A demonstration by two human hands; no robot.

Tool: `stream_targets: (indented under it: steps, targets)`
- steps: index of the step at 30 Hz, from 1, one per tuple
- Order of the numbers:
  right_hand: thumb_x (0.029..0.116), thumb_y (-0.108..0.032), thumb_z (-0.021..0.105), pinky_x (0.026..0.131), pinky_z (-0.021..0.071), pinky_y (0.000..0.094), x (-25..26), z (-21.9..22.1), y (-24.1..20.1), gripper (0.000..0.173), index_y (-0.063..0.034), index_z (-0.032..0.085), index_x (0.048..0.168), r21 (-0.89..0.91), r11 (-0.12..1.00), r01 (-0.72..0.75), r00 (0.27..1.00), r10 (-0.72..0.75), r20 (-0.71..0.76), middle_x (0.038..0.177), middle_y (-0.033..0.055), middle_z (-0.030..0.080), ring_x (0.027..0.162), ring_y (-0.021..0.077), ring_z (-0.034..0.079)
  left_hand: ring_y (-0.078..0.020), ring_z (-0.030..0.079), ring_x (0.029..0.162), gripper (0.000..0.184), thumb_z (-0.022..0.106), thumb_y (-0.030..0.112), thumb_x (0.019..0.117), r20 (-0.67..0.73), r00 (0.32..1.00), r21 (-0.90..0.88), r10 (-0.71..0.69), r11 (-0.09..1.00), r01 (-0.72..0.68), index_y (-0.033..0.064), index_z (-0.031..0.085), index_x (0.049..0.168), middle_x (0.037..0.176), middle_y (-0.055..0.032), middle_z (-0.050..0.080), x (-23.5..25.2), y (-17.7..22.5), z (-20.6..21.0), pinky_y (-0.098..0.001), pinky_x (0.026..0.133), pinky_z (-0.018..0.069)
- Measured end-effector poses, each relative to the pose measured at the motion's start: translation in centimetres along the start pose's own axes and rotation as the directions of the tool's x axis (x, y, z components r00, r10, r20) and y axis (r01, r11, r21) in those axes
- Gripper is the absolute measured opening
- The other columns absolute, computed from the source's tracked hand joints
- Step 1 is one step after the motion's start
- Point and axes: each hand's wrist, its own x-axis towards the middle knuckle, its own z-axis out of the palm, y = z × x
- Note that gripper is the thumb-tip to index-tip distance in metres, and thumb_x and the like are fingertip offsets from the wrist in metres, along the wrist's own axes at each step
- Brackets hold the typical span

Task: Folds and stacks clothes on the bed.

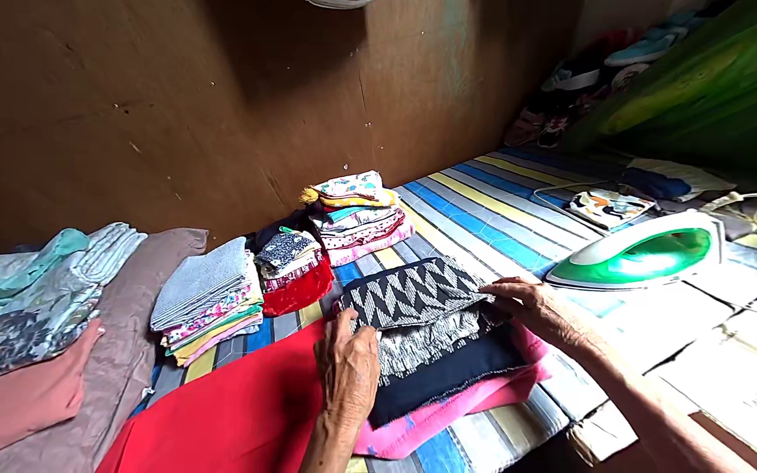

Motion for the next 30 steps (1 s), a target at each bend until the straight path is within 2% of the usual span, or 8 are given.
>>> stream_targets:
  steps: [4, 10, 14, 21, 24, 27, 29, 30]
  targets:
    - [0.0885, 0.003, 0.067, 0.087, 0.0564, 0.0547, -0.8, 0.7, 1.3, 0.021, -0.0025, 0.080, 0.104, -0.062, 0.990, 0.124, 0.991, -0.127, -0.050, 0.108, 0.0147, 0.077, 0.102, 0.0345, 0.073, -0.0409, 0.069, 0.096, 0.010, 0.073, 0.010, 0.0859, -0.004, 0.998, 0.045, 0.066, 0.997, -0.066, 0.0022, 0.078, 0.082, 0.104, -0.0205, 0.073, -1.2, -0.2, 0.5, -0.0590, 0.076, 0.0513]
    - [0.0916, 0.006, 0.066, 0.090, 0.0506, 0.0607, -1.2, -0.6, 0.6, 0.018, -0.0034, 0.081, 0.097, -0.115, 0.989, 0.094, 0.995, -0.098, -0.030, 0.106, 0.0138, 0.077, 0.108, 0.0379, 0.069, -0.0385, 0.070, 0.091, 0.007, 0.072, 0.006, 0.0820, -0.015, 0.992, -0.053, 0.122, 0.991, -0.122, 0.0040, 0.079, 0.085, 0.098, -0.0173, 0.073, -2.3, -1.5, 0.5, -0.0568, 0.075, 0.0519]
    - [0.0904, -0.003, 0.071, 0.088, 0.0516, 0.0622, -1.1, -0.3, 0.7, 0.018, -0.0061, 0.079, 0.106, -0.135, 0.984, 0.119, 0.992, -0.111, 0.064, 0.113, 0.0132, 0.075, 0.108, 0.0365, 0.070, -0.0375, 0.070, 0.093, 0.008, 0.071, 0.004, 0.0846, 0.112, 0.989, -0.069, 0.097, 0.994, -0.090, 0.0026, 0.078, 0.085, 0.095, -0.0159, 0.074, -2.0, -1.3, -0.5, -0.0582, 0.078, 0.0515]
    - [0.0909, -0.005, 0.070, 0.080, 0.0527, 0.0599, 0.2, -0.9, -1.6, 0.010, -0.0053, 0.078, 0.087, -0.183, 0.970, 0.157, 0.986, -0.145, 0.079, 0.089, 0.0106, 0.076, 0.096, 0.0341, 0.073, -0.0392, 0.069, 0.101, 0.016, 0.066, 0.011, 0.0934, 0.312, 0.948, -0.090, 0.066, 0.995, -0.039, 0.0008, 0.078, 0.094, 0.100, -0.0185, 0.074, -0.1, -0.9, -3.2, -0.0622, 0.087, 0.0473]
    - [0.0990, -0.012, 0.065, 0.088, 0.0515, 0.0602, 3.6, 0.0, -4.9, 0.015, -0.0039, 0.078, 0.101, -0.165, 0.984, 0.073, 0.992, -0.055, 0.112, 0.101, 0.0144, 0.076, 0.104, 0.0358, 0.071, -0.0387, 0.070, 0.105, 0.024, 0.059, 0.007, 0.0985, 0.196, 0.980, -0.172, 0.034, 0.985, 0.000, -0.0045, 0.074, 0.113, 0.111, -0.0236, 0.072, 2.4, 0.7, -1.4, -0.0551, 0.095, 0.0534]
    - [0.1034, -0.012, 0.058, 0.105, 0.0424, 0.0646, 7.4, 3.0, -5.9, 0.028, -0.0017, 0.070, 0.126, -0.140, 0.989, 0.039, 0.976, -0.007, 0.216, 0.130, 0.0195, 0.068, 0.126, 0.0401, 0.061, -0.0384, 0.062, 0.123, 0.033, 0.057, 0.005, 0.0985, 0.170, 0.985, -0.283, -0.034, 0.955, 0.082, -0.0081, 0.066, 0.127, 0.130, -0.0280, 0.063, 4.9, 4.1, 1.6, -0.0475, 0.108, 0.0473]
    - [0.1053, -0.022, 0.052, 0.104, 0.0391, 0.0725, 9.0, 8.0, -2.2, 0.040, -0.0003, 0.064, 0.136, -0.171, 0.940, 0.294, 0.951, -0.271, 0.148, 0.137, 0.0271, 0.062, 0.130, 0.0505, 0.056, -0.0412, 0.058, 0.129, 0.032, 0.059, 0.008, 0.0975, 0.088, 0.995, -0.314, -0.055, 0.946, 0.080, -0.0011, 0.069, 0.126, 0.134, -0.0259, 0.063, 5.7, 4.5, 4.9, -0.0611, 0.113, 0.0380]
    - [0.1072, -0.029, 0.045, 0.103, 0.0399, 0.0735, 9.9, 10.9, -0.8, 0.046, 0.0026, 0.062, 0.136, -0.187, 0.875, 0.447, 0.894, -0.431, 0.121, 0.133, 0.0318, 0.062, 0.125, 0.0548, 0.057, -0.0441, 0.051, 0.136, 0.035, 0.058, 0.016, 0.0994, 0.086, 0.991, -0.256, -0.102, 0.959, 0.121, 0.0072, 0.069, 0.131, 0.140, -0.0228, 0.061, 5.6, 4.2, 6.5, -0.0747, 0.113, 0.0249]
